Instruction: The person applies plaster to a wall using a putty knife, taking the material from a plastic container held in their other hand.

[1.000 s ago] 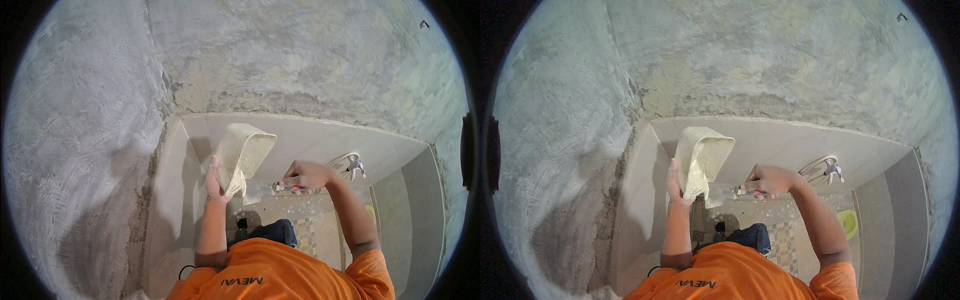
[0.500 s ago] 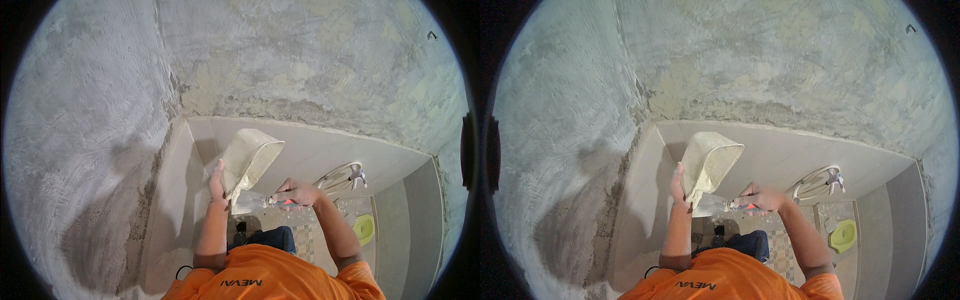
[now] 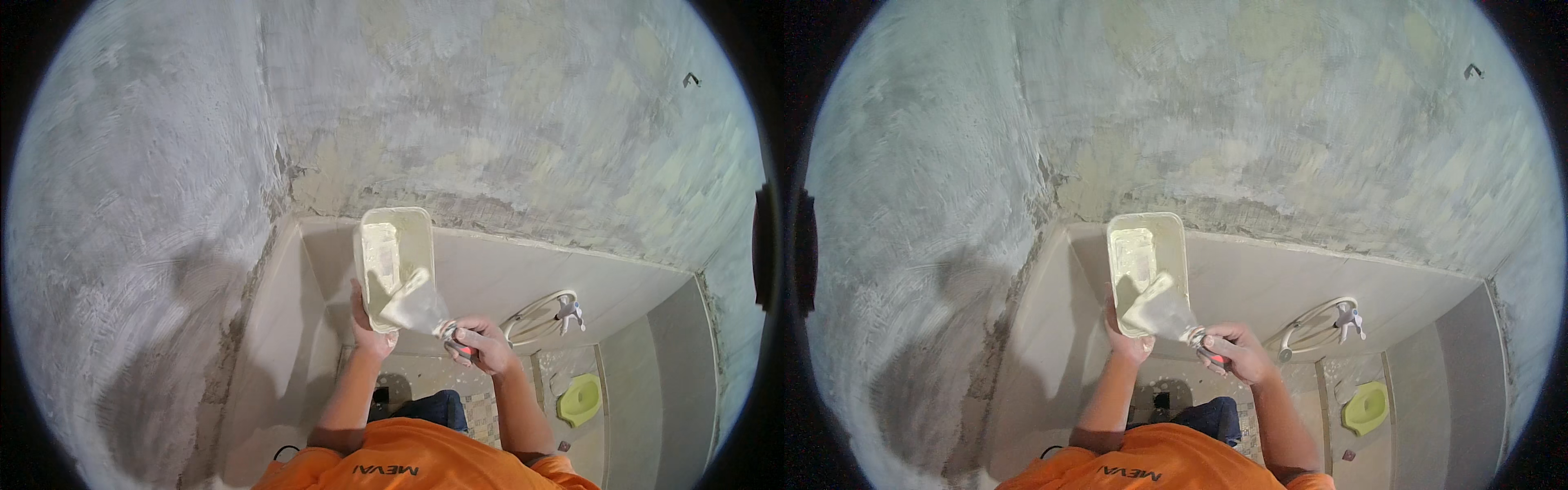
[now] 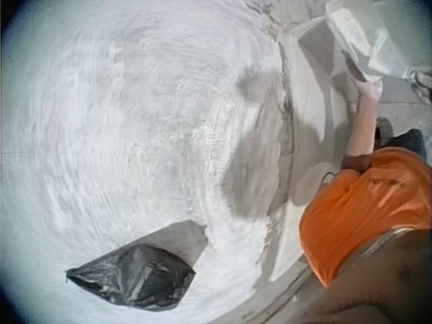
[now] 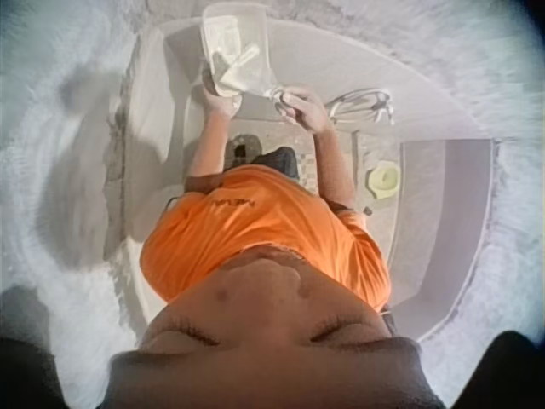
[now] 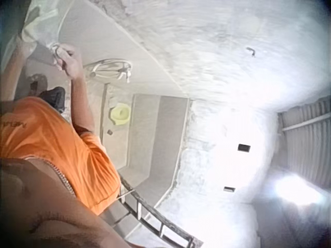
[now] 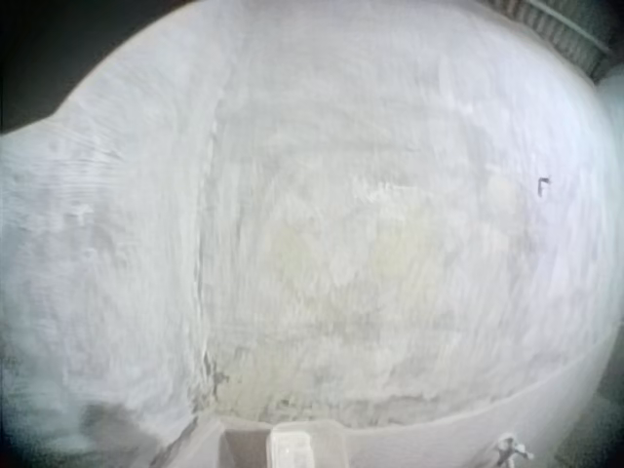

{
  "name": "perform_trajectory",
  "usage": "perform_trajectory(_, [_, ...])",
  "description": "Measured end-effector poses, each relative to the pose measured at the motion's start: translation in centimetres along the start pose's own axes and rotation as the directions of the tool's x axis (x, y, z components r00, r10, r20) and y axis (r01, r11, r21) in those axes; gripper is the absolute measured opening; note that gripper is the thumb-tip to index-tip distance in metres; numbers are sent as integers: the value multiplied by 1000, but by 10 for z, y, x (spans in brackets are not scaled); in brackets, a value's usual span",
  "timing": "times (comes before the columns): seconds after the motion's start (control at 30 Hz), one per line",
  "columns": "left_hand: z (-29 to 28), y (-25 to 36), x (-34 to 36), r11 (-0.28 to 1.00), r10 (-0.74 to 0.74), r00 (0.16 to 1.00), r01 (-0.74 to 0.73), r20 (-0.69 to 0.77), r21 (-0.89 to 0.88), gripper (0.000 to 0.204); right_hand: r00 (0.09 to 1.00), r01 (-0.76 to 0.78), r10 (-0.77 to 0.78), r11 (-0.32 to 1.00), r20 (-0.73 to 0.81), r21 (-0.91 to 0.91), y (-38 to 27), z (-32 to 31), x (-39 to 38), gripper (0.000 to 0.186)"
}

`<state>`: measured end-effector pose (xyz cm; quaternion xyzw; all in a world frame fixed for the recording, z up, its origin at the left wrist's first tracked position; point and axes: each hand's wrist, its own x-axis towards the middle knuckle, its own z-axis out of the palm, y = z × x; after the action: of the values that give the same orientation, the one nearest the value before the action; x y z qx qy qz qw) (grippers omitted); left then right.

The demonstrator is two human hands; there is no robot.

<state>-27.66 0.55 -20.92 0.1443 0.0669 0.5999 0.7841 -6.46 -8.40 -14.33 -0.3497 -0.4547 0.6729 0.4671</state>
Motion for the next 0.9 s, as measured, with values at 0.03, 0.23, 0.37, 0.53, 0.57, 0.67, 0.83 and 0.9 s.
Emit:
perform_trajectory(0.03, [5,2,0,999,28,999,-29,24,29,64,997,35,-37,999,-61,-28,-2,0,-3,29])
perform_trajectory(0.23, [35,20,-2,995,57,998,-60,-41,-76,67,951,115,-156,980,-267,-164,-5,-6,-20,21])
perform_trajectory(0.37, [47,32,-5,1000,12,999,-12,48,16,74,930,156,-171,985,-324,-73,18,-11,-22,20])
perform_trajectory(0.53, [56,36,-10,997,-78,996,77,53,25,77,935,204,-207,978,-288,-42,43,-7,-16,18])
perform_trajectory(0.57, [57,37,-12,996,-77,996,75,39,52,77,938,190,-194,981,-287,-44,43,-4,-15,18])
perform_trajectory(0.67, [61,39,-16,997,-68,997,67,30,50,78,942,163,-167,986,-290,-39,43,4,-10,19])
perform_trajectory(0.83, [66,33,-25,996,8,1000,-7,-11,91,79,929,194,-193,981,-315,-28,49,17,1,18])
perform_trajectory(0.9, [66,31,-27,996,29,999,-26,-40,83,80,921,203,-203,979,-334,-36,48,29,5,20])
